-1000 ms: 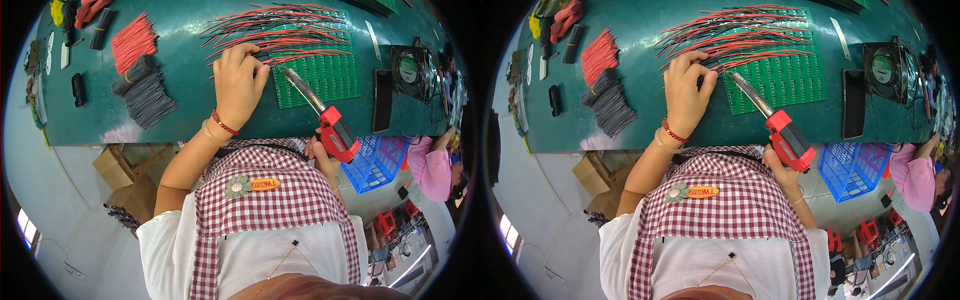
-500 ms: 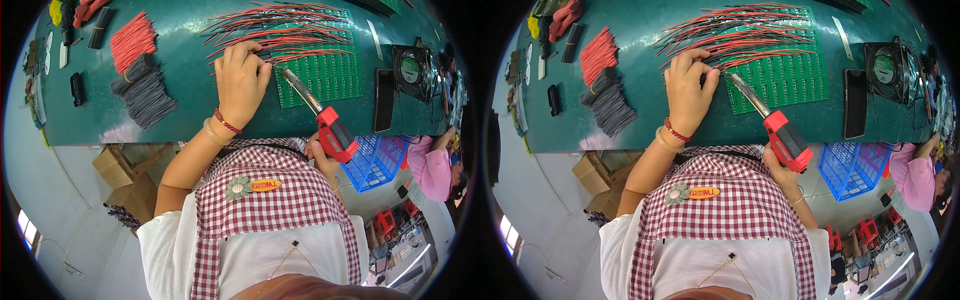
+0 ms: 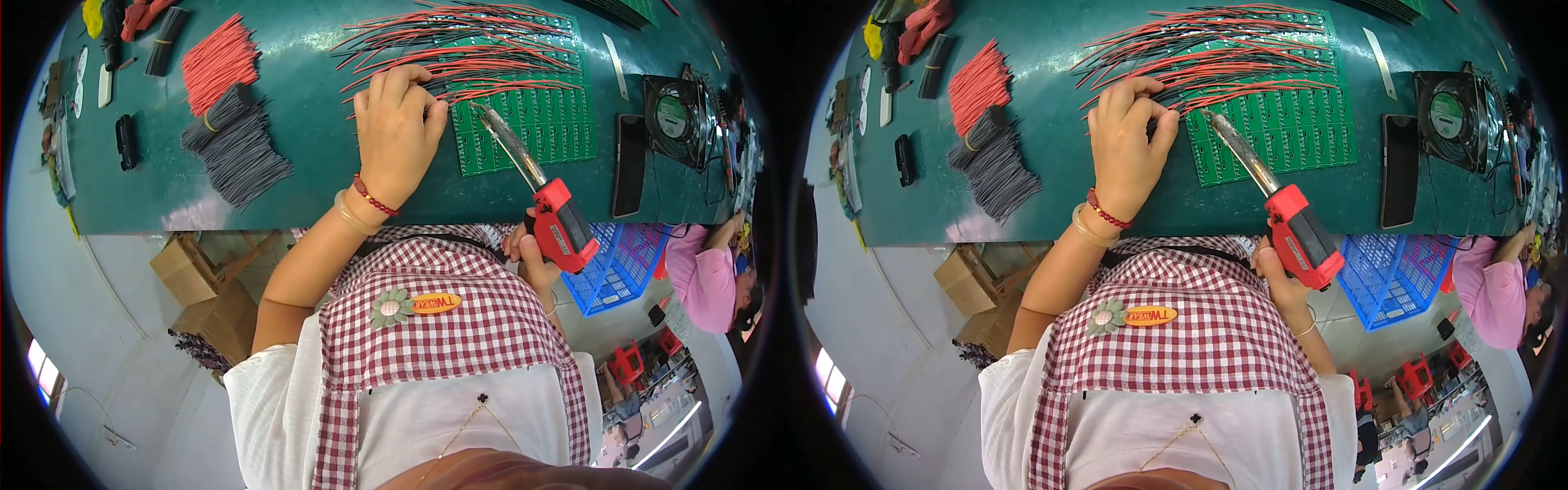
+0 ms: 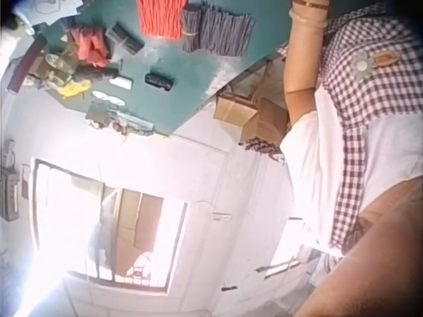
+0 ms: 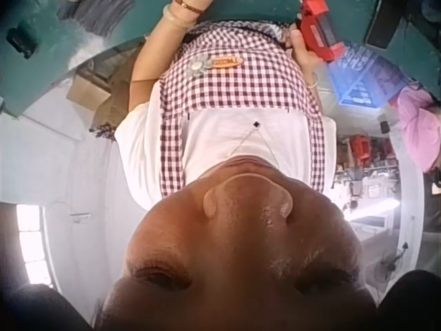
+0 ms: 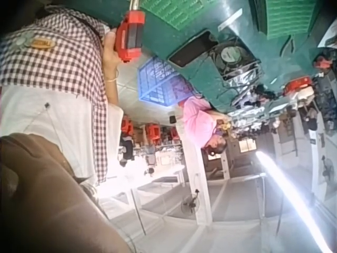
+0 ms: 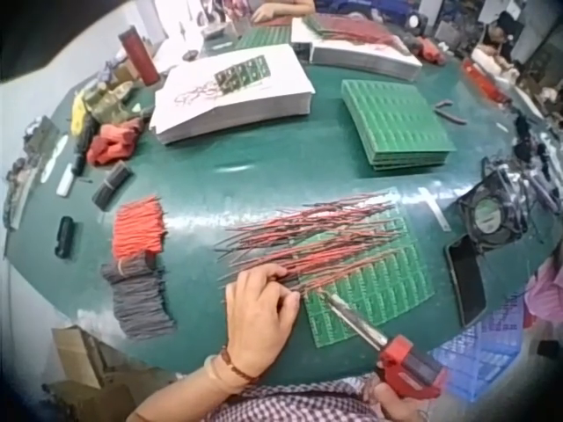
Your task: The person solders red and black wires onto several circuit board modules on a workbench using a soldering iron.
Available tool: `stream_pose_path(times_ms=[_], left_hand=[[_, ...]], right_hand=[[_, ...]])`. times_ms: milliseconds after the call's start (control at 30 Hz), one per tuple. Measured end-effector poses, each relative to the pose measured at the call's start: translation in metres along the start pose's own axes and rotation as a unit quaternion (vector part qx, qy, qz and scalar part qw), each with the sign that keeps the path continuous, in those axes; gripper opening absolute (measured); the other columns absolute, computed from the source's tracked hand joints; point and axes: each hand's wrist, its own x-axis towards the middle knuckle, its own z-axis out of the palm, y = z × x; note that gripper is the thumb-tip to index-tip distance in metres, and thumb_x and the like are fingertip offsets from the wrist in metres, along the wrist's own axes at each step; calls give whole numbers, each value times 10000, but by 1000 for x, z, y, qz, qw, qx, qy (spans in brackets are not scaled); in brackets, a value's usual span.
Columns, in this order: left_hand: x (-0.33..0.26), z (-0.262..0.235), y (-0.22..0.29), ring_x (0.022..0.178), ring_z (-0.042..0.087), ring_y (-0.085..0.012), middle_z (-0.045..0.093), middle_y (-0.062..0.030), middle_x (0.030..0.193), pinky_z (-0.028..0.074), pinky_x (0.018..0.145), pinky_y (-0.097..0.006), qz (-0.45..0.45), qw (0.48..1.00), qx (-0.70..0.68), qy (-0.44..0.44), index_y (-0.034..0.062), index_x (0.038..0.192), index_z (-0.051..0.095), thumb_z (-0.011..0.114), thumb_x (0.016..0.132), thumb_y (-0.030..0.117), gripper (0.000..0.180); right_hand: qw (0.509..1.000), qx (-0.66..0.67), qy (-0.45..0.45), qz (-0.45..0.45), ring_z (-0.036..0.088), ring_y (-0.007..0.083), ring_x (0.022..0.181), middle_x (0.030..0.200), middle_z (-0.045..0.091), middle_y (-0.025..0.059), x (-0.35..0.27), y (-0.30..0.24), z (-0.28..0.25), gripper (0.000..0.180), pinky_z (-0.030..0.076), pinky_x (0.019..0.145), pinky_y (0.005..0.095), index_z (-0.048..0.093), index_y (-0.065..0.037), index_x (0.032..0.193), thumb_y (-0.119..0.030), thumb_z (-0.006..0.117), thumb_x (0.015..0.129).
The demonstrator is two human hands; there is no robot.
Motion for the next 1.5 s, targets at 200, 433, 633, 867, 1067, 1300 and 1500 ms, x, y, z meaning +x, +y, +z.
stream_pose_path(times_ms=[200, 433, 633, 867, 1067, 1300, 1500], left_hand=[[1, -2, 1, 903, 529, -229, 597, -26, 996, 368, 760, -353, 6, 1000, 6, -4, 64, 731, 565, 682, 734, 86, 118], [3, -9, 3, 908, 541, -240, 603, -35, 1026, 391, 778, -354, 14, 1000, 6, -16, 57, 779, 599, 665, 772, 94, 76], [16, -31, 14, 797, 554, -241, 599, -50, 837, 422, 728, -357, -4, 998, -47, -34, 66, 804, 607, 648, 798, 90, 48], [15, -19, 21, 778, 535, -234, 566, -50, 784, 388, 693, -358, 0, 996, -60, -66, 64, 750, 608, 681, 756, 104, 83], [13, -3, 15, 864, 500, -236, 538, -35, 885, 330, 712, -374, -4, 998, -3, -70, 71, 714, 600, 686, 729, 123, 101], [19, -5, 17, 848, 506, -238, 558, -33, 878, 374, 730, -359, -20, 993, 17, -119, 55, 705, 587, 677, 740, 112, 112], [22, -7, 16, 837, 512, -251, 552, -46, 863, 388, 739, -367, -8, 992, 15, -125, 52, 698, 573, 665, 748, 98, 114]], right_hand=[[1000, 7, -4, -5, 440, 126, 531, 658, 468, 63, 0, -3, 0, 400, 415, 533, 295, 422, 44, 1236, -70, 558, 877], [1000, 10, -6, -16, 440, 123, 536, 652, 465, 59, 0, -2, -4, 401, 406, 524, 289, 425, 43, 1235, -76, 561, 878], [999, 5, 24, -22, 443, 123, 526, 643, 471, 58, 1, -3, -7, 403, 411, 522, 281, 435, 40, 1229, -75, 574, 868], [1000, 4, 13, -14, 448, 123, 532, 635, 473, 58, 1, 1, -8, 398, 416, 535, 287, 434, 57, 1229, -58, 564, 871], [1000, -5, -8, 9, 453, 123, 548, 642, 470, 56, -1, 8, -13, 388, 415, 548, 291, 429, 57, 1237, -33, 544, 877], [1000, -10, -27, 7, 456, 121, 554, 662, 475, 57, 0, 11, -13, 364, 414, 547, 291, 431, 54, 1222, -23, 530, 880], [999, -4, -36, 22, 539, 96, 657, 754, 557, 40, 2, 9, -15, 55, 452, 590, 244, 566, 14, 916, -19, 565, 872]])
